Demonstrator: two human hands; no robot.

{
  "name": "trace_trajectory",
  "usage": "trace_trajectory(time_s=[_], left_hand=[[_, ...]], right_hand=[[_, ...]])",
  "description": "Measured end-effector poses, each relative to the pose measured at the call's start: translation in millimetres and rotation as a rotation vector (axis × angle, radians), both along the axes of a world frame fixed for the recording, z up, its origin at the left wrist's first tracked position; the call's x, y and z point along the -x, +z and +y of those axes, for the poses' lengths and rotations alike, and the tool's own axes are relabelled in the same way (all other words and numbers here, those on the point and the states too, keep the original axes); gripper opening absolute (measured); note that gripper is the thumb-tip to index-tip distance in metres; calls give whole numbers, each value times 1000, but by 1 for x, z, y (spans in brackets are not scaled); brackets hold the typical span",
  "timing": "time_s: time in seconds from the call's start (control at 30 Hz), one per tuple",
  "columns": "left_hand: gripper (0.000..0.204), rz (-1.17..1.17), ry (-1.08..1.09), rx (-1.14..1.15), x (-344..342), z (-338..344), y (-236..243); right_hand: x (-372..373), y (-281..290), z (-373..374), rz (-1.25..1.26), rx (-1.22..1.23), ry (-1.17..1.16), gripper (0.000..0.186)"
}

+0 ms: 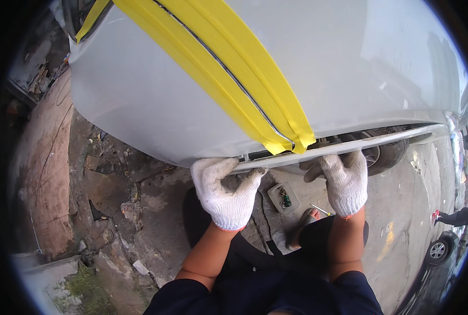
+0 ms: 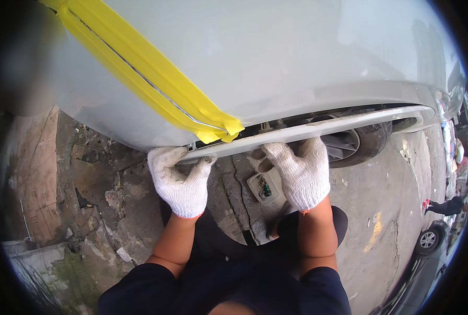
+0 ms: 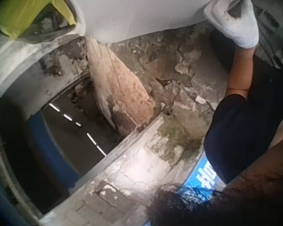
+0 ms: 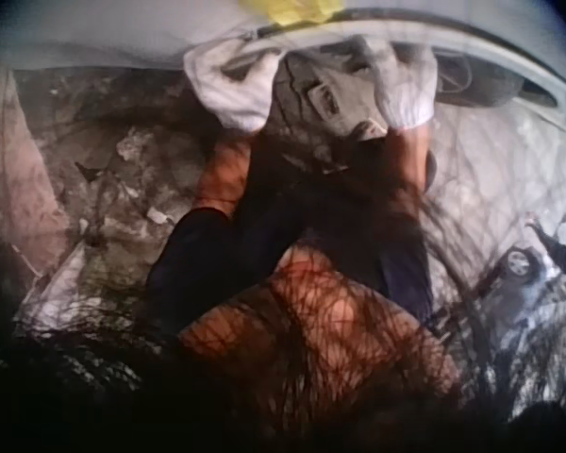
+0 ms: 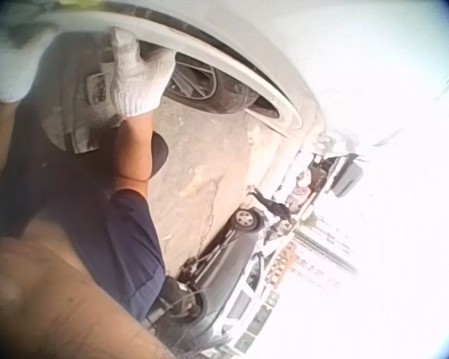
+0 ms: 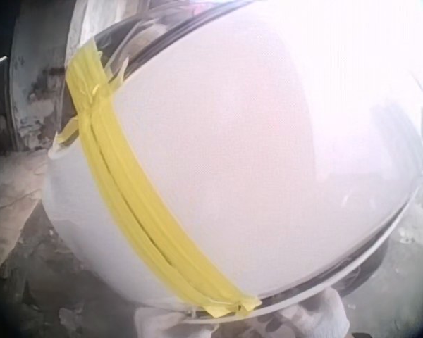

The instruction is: The person removes and reattaches the plastic trim and fasteners of a white car's front bumper using a screwdriver and by hand, handling small parts from a container on the ground.

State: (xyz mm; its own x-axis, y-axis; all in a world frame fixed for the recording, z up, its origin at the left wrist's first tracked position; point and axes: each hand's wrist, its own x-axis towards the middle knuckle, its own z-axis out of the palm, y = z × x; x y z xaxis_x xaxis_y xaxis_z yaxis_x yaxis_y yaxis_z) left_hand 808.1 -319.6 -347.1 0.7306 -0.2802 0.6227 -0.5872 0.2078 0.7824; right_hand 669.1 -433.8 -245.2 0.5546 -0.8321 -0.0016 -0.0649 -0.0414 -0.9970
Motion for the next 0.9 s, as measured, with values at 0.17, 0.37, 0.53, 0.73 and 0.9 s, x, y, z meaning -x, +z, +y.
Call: trace_trajectory(time_s=[0.17,0.37,0.53,0.73,0.9], left_hand=[[47,-6,13,-8,0,-2,-1],[52,-67,7,-45,-5,3,-1],[52,-88,-3,-40,-6,2,-6],[52,-79,12,25,-5,-3,-13],[54,-34,-25,27,-1,-3,-15]], right_hand=[[1,2,-1,-31,-48,-28,27],[1,2,1,-3,-24,-19,28],[-2,2,1,-18,-48,-40,27],[1,3,-1,0,-36,-26,26],[1,5,-1,17,-37,-11,26]])
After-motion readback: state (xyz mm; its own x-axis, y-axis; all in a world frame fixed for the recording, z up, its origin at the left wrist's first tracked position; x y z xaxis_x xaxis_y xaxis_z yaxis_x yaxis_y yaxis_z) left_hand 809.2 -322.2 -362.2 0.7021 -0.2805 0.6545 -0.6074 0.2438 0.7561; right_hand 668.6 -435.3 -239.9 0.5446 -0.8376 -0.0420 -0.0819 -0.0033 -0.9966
